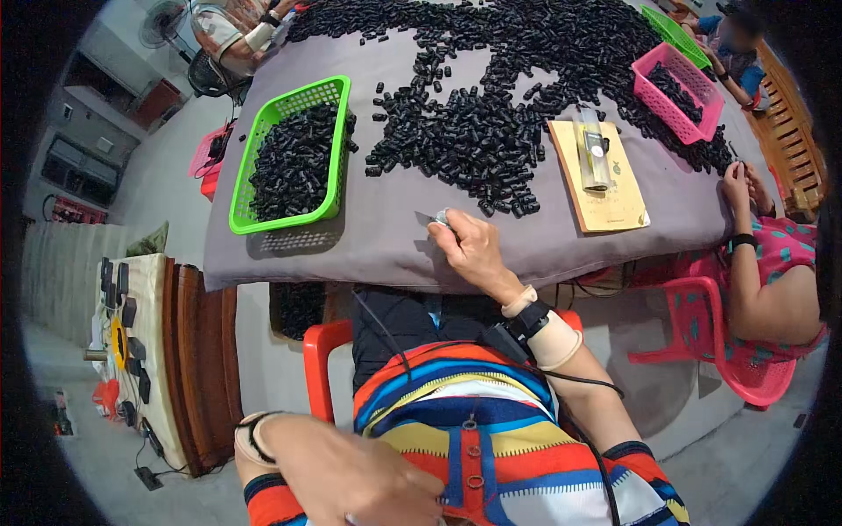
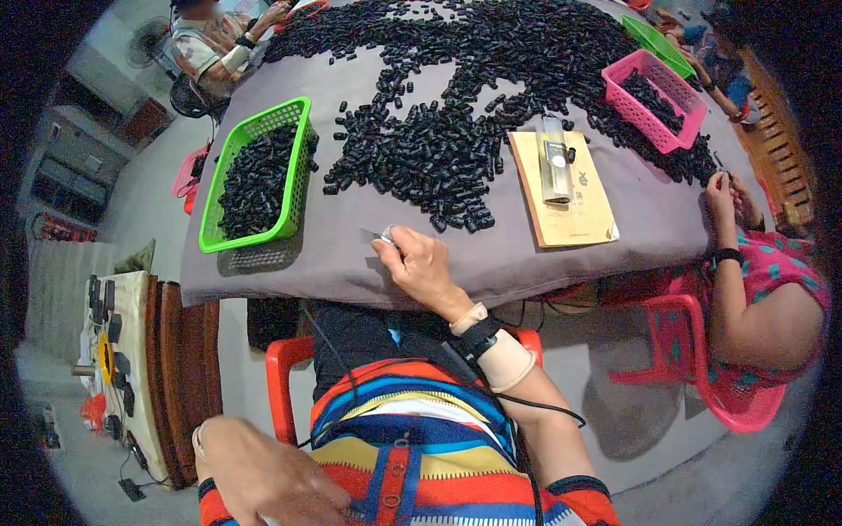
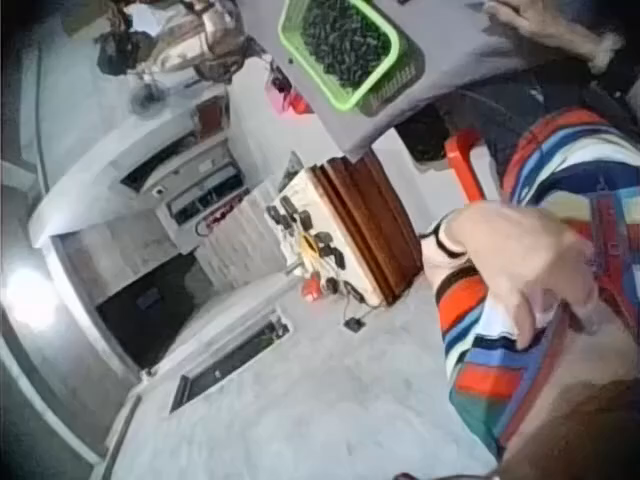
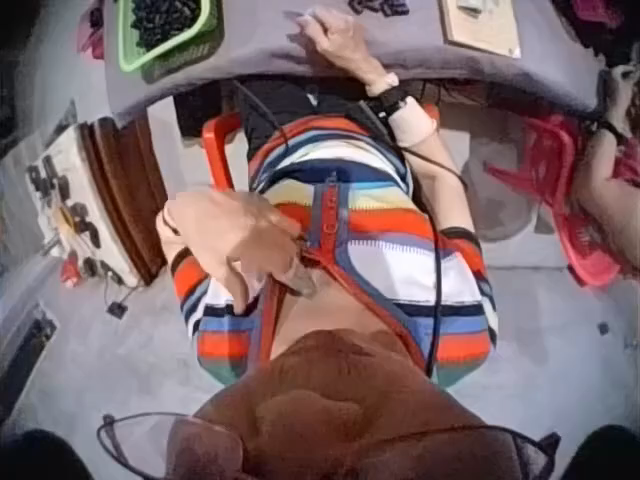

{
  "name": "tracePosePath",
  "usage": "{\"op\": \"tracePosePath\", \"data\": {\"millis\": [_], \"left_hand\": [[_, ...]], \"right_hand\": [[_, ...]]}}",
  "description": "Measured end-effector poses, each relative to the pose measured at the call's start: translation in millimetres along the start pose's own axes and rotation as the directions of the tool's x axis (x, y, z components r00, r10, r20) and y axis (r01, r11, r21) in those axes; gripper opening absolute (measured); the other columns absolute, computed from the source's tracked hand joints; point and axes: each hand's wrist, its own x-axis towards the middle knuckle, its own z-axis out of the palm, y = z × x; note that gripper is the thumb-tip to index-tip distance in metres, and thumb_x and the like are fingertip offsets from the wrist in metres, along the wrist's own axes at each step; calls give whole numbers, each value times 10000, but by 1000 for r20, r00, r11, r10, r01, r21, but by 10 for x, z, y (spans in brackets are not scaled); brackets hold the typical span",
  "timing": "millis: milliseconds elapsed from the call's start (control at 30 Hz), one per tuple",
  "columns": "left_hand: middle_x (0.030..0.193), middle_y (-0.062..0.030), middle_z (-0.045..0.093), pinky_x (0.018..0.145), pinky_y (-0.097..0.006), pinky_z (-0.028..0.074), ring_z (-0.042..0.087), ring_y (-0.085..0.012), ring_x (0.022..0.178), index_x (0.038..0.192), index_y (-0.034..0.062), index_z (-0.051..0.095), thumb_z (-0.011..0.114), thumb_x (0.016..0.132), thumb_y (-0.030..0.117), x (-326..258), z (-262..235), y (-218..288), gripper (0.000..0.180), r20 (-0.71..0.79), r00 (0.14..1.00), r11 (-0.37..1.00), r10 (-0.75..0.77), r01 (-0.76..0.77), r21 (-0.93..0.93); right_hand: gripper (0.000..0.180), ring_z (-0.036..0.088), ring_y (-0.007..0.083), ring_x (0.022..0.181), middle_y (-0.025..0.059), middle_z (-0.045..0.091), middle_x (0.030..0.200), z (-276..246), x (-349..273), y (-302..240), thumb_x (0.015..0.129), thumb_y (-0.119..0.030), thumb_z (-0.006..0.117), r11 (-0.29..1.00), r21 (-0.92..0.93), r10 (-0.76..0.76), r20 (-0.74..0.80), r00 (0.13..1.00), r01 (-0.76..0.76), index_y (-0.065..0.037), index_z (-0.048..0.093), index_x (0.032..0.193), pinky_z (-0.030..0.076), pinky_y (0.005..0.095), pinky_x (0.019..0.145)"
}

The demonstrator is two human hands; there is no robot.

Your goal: Assembling small black plastic/rubber shoe components at a workshop table.

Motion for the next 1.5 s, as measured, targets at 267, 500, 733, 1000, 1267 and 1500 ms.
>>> {"op": "tracePosePath", "data": {"millis": [267, 500, 733, 1000, 1267, 1500], "left_hand": [[776, 12, 597, 595, -219, 423, 504, -62, 669, 963, 1, 619, 565, 837, 119, -537, -758, -853, 181, -951, -3, 729, -310, 641, -239], [870, -147, 584, 665, -376, 458, 574, -299, 748, 953, 12, 587, 562, 781, 51, -1176, -1279, -1634, 179, -987, -54, 217, 152, 976, -20], [917, -168, 508, 701, -457, 433, 530, -385, 842, 888, 18, 518, 562, 736, 5, -1231, -1498, -1918, 159, -982, -122, 46, 145, 992, -117], [847, -198, 572, 696, -429, 445, 559, -372, 795, 902, -8, 544, 627, 730, 54, -1420, -1650, -1984, 201, -974, -189, 268, 127, 952, -150], [792, -252, 566, 728, -493, 434, 546, -425, 806, 845, -14, 518, 553, 730, 65, -1372, -1630, -1978, 144, -969, -224, 248, 108, 950, -192], [897, -271, 533, 755, -491, 439, 537, -446, 844, 930, 2, 512, 487, 735, 44, -1234, -1464, -1922, 201, -967, -224, 203, 117, 959, -198]], "right_hand": [[283, 507, 311, 513, 150, 514, 581, 51, 74, 55, 852, -206, 568, 976, 159, 158, -39, 987, -150, -21, 468, 661, 359, 376, 462], [278, 517, 314, 522, 148, 519, 591, -10, 53, 45, 854, -230, 569, 980, 146, 139, -6, 990, -136, -25, 486, 686, 373, 376, 470], [262, 529, 324, 539, 145, 531, 607, -2, 24, 98, 841, -226, 585, 989, 118, 88, -15, 996, -85, -28, 498, 693, 384, 385, 479], [250, 533, 337, 560, 152, 532, 614, -25, 25, 64, 839, -220, 583, 990, 115, 87, -12, 996, -85, -26, 506, 701, 382, 392, 481], [258, 529, 348, 565, 158, 528, 619, -16, 6, 73, 841, -237, 580, 993, 87, 80, -6, 997, -79, -30, 500, 709, 384, 403, 487], [274, 529, 353, 571, 160, 526, 618, -21, 15, 82, 843, -254, 579, 991, 109, 80, -17, 997, -77, -31, 496, 708, 384, 405, 486]]}}
